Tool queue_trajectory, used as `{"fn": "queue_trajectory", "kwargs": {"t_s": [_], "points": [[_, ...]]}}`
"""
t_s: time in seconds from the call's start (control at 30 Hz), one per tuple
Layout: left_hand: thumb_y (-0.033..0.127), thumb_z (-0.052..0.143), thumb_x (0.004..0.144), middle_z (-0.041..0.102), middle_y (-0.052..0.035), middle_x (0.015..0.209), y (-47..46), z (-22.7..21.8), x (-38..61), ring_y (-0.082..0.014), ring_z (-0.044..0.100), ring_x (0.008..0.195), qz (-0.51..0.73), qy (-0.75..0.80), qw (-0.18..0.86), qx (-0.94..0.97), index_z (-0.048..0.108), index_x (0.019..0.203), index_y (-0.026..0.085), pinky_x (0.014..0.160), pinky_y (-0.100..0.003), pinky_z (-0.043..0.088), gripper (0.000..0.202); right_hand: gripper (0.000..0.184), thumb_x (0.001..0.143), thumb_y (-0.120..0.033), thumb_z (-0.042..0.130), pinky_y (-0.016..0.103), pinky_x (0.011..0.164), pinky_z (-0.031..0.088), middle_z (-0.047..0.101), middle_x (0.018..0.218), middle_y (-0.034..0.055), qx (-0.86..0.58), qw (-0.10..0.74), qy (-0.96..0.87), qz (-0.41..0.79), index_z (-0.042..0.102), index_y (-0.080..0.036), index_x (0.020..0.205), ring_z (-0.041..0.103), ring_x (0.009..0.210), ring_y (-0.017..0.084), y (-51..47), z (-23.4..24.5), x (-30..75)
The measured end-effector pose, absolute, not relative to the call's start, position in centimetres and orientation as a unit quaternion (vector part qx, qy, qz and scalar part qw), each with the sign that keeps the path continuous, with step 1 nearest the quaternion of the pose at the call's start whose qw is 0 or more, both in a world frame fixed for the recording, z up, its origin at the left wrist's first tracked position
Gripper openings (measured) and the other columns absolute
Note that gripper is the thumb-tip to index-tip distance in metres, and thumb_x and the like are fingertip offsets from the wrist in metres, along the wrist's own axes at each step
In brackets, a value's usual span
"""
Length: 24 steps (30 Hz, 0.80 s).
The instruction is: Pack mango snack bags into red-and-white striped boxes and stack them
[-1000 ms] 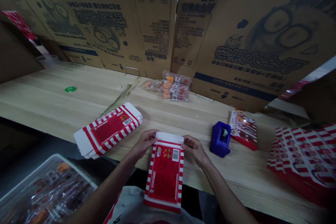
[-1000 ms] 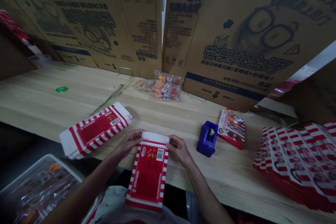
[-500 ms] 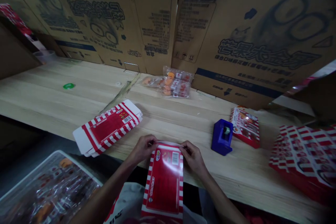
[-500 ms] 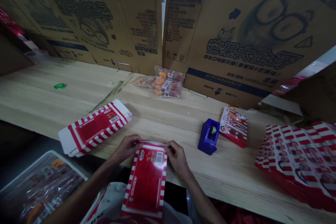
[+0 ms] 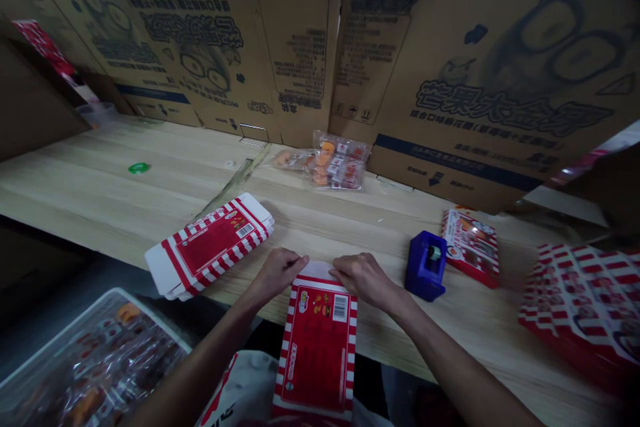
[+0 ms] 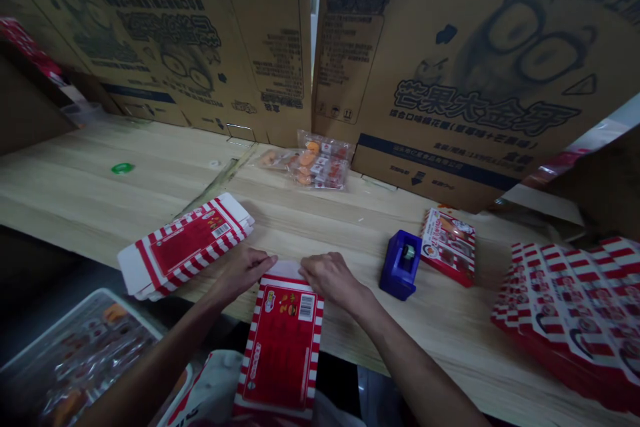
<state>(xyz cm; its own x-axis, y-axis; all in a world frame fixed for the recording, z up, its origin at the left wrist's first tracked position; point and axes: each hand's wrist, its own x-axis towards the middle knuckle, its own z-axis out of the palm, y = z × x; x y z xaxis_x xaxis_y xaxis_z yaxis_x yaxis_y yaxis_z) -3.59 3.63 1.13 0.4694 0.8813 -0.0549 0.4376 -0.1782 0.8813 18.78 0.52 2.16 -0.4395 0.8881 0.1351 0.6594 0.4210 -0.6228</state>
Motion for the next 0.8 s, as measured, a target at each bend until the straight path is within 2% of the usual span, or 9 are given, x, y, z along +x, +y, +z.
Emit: {"fn": "queue_trajectory", "kwargs": {"t_s": [0.1,0.17,0.23,0.33,0.4,0.5,0.63,0.8], "points": [[0.041,0.048,0.083,0.032,0.0051,0.048,3.6,1.5,-4.4,-0.0078,0.031,0.047,0.230,0.435,0.457,0.741,0.039,0.047,0.017,0.046,-0.022,0.023,0.044,0.039,0.094,-0.036,0.045,0.023,0.054,0.031,0.054,0.058,-0.0007,-0.463,0.262,-0.773,0.348,0.055,-0.018,0.060,0.043,0.054,0.010,-0.2,1.6,19.1],[0.037,0.051,0.082,0.040,0.0038,0.050,3.5,1.7,-4.9,-0.0085,0.037,0.050,0.218,0.421,0.459,0.751,0.049,0.049,0.015,0.047,-0.021,0.026,0.040,0.047,0.095,-0.042,0.041,0.022,0.051,0.031,0.051,0.055,-0.0019,-0.469,0.286,-0.716,0.431,0.056,-0.017,0.059,0.042,0.051,0.010,-0.8,1.0,19.6],[0.032,0.054,0.081,0.053,0.0008,0.057,3.3,1.9,-5.1,-0.0102,0.046,0.054,0.210,0.402,0.466,0.760,0.063,0.060,0.014,0.050,-0.020,0.032,0.029,0.046,0.092,-0.046,0.047,0.022,0.050,0.034,0.055,0.055,-0.0016,-0.472,0.306,-0.661,0.496,0.061,-0.016,0.060,0.045,0.051,0.010,-1.3,0.3,20.1],[0.027,0.060,0.076,0.064,-0.0033,0.068,2.9,2.2,-5.0,-0.0124,0.055,0.060,0.216,0.388,0.458,0.770,0.073,0.077,0.014,0.054,-0.020,0.039,0.018,0.031,0.081,-0.046,0.064,0.025,0.058,0.044,0.069,0.070,0.0023,-0.463,0.318,-0.602,0.567,0.072,-0.016,0.077,0.059,0.062,0.015,-2.0,-0.1,20.5],[0.024,0.063,0.072,0.065,-0.0036,0.070,2.7,2.3,-5.0,-0.0124,0.056,0.059,0.221,0.391,0.443,0.776,0.074,0.079,0.015,0.054,-0.020,0.040,0.015,0.030,0.071,-0.042,0.074,0.028,0.062,0.049,0.072,0.078,0.0050,-0.481,0.326,-0.571,0.580,0.074,-0.016,0.085,0.064,0.068,0.019,-2.2,0.0,20.5],[0.022,0.062,0.072,0.065,-0.0027,0.065,2.6,2.6,-4.9,-0.0115,0.054,0.055,0.225,0.399,0.444,0.770,0.073,0.075,0.015,0.051,-0.020,0.038,0.014,0.029,0.064,-0.037,0.080,0.028,0.062,0.050,0.073,0.076,0.0052,-0.517,0.354,-0.537,0.565,0.072,-0.016,0.083,0.066,0.068,0.019,-2.3,0.5,20.2],[0.026,0.058,0.077,0.061,-0.0012,0.056,2.9,2.6,-5.0,-0.0109,0.050,0.050,0.222,0.395,0.491,0.744,0.070,0.069,0.013,0.046,-0.020,0.032,0.019,0.019,0.072,-0.035,0.073,0.025,0.054,0.044,0.069,0.063,0.0016,-0.514,0.368,-0.550,0.546,0.068,-0.018,0.076,0.062,0.058,0.015,-2.0,1.3,19.8],[0.026,0.057,0.076,0.059,-0.0011,0.057,3.0,2.5,-4.8,-0.0112,0.050,0.053,0.230,0.391,0.507,0.733,0.064,0.064,0.012,0.049,-0.020,0.033,0.020,0.023,0.074,-0.036,0.071,0.024,0.051,0.041,0.064,0.060,0.0003,-0.514,0.374,-0.568,0.523,0.061,-0.018,0.063,0.057,0.055,0.014,-2.1,1.4,19.6]]}}
